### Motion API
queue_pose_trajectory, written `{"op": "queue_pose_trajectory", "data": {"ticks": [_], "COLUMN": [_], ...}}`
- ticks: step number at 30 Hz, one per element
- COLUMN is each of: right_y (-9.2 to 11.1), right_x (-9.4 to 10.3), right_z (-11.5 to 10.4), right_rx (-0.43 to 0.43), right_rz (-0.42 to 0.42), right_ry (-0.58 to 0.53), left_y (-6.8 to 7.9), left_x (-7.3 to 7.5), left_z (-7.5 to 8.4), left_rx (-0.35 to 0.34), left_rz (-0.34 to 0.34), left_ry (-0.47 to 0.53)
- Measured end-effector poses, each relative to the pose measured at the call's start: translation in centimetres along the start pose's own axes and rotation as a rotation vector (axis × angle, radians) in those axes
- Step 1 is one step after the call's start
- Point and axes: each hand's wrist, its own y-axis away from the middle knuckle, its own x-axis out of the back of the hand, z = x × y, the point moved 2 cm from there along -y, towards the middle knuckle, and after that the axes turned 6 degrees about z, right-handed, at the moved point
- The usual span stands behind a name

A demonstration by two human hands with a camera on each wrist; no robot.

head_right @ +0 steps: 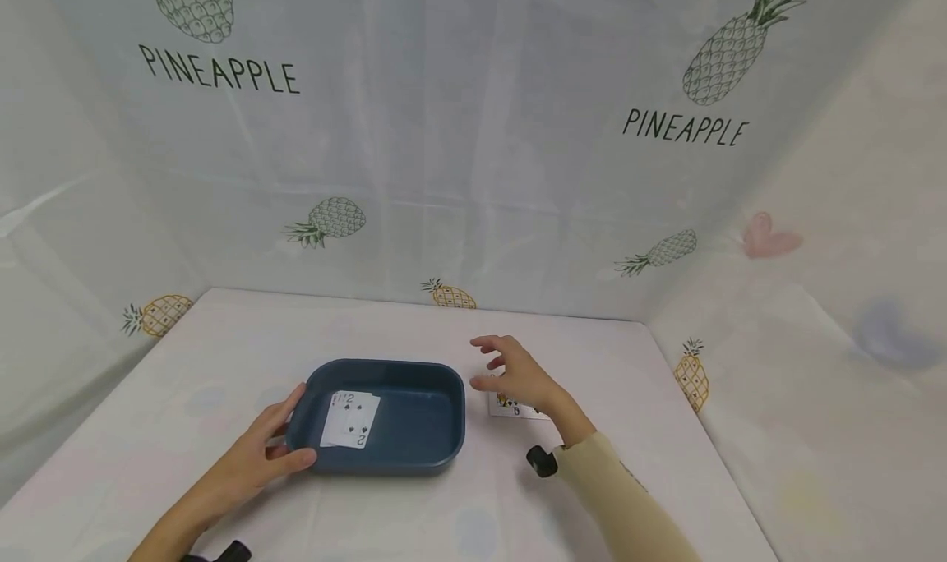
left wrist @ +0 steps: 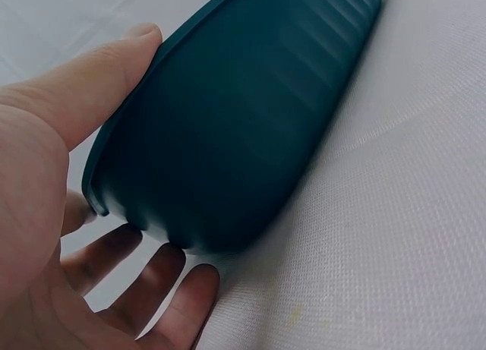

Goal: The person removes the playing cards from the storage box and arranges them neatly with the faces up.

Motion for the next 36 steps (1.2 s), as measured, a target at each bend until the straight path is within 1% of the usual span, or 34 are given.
{"op": "queue_pose_trajectory", "data": {"ticks": [6,12,14,17,20,25,30,34,36], "right_y": [-1.0,-1.4,-1.4,-1.5,-1.7,-2.1,-2.5,-2.5,-2.6], "right_x": [-3.0,-6.6,-7.8,-9.6,-11.2,-13.2,-14.7,-15.5,-15.8], "right_z": [-4.0,-6.5,-7.2,-7.7,-7.8,-7.9,-7.4,-7.1,-7.2], "right_rx": [0.043,0.081,0.089,0.102,0.101,0.078,0.051,0.032,0.030], "right_rz": [-0.015,-0.035,-0.038,-0.030,-0.011,0.010,0.008,0.006,0.002], "right_ry": [-0.033,-0.080,-0.096,-0.089,-0.047,0.000,0.024,0.038,0.070], "left_y": [0.0,0.1,0.1,0.2,0.2,0.1,0.2,0.3,0.2], "left_x": [0.1,0.1,0.1,0.1,0.1,0.1,0.2,0.2,0.3], "left_z": [-0.1,-0.2,-0.2,-0.2,-0.1,0.0,-0.1,0.0,0.0], "left_rx": [-0.012,-0.036,-0.039,-0.034,-0.026,-0.018,-0.035,-0.036,-0.048], "left_rz": [0.002,-0.009,-0.007,-0.011,-0.020,-0.025,-0.027,-0.032,-0.030], "left_ry": [0.010,0.058,0.059,0.077,0.092,0.085,0.096,0.097,0.100]}}
